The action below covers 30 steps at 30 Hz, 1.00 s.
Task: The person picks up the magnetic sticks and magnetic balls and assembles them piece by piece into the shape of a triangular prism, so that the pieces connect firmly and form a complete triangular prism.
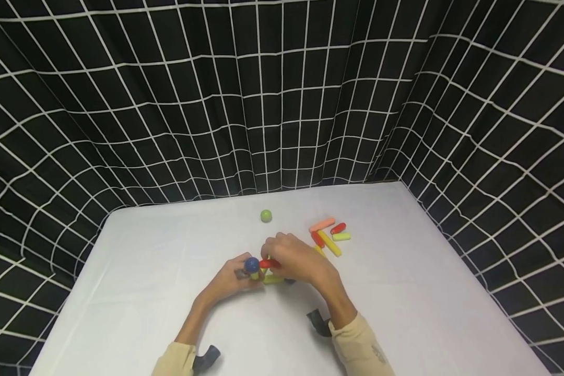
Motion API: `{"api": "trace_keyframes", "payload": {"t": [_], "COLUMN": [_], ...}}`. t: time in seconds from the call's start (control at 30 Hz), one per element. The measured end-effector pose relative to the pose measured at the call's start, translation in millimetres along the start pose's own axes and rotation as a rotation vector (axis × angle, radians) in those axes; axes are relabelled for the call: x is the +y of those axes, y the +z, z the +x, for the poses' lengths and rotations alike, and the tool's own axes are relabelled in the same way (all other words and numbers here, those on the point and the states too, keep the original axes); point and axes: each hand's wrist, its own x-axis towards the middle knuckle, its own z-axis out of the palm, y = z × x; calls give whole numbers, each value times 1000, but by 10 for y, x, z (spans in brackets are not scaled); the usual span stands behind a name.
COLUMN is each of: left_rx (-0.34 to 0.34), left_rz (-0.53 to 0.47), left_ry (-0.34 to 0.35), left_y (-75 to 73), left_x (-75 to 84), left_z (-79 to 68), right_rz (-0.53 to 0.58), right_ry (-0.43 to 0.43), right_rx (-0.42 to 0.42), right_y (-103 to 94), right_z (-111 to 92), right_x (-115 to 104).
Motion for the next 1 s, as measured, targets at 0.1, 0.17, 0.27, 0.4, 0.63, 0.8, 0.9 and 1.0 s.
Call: {"api": "trace_keyframes", "payload": {"t": [0.1,0.17,0.27,0.4,0.63,0.8,0.9,1.0], "left_rx": [-6,-5,5,16,112,139,147,145], "left_rz": [6,7,15,35,60,77,80,73], "left_ry": [-8,-9,-2,6,-1,-13,-33,-41], "left_y": [-2,-4,-4,-4,8,12,13,20], "left_x": [0,1,-7,-20,-26,-31,-39,-53], "left_z": [-6,-7,-7,-10,-8,-5,-3,3], "right_rz": [10,50,131,203,178,227,240,224], "right_ry": [-3,5,35,144,473,741,807,793], "right_rx": [0,-6,4,62,-39,-331,-385,-359], "right_y": [-2,-19,-57,-148,-178,-115,-84,-68], "right_z": [-11,-30,-75,-178,-391,-520,-556,-562], "right_x": [5,30,124,313,753,943,1003,1062]}}
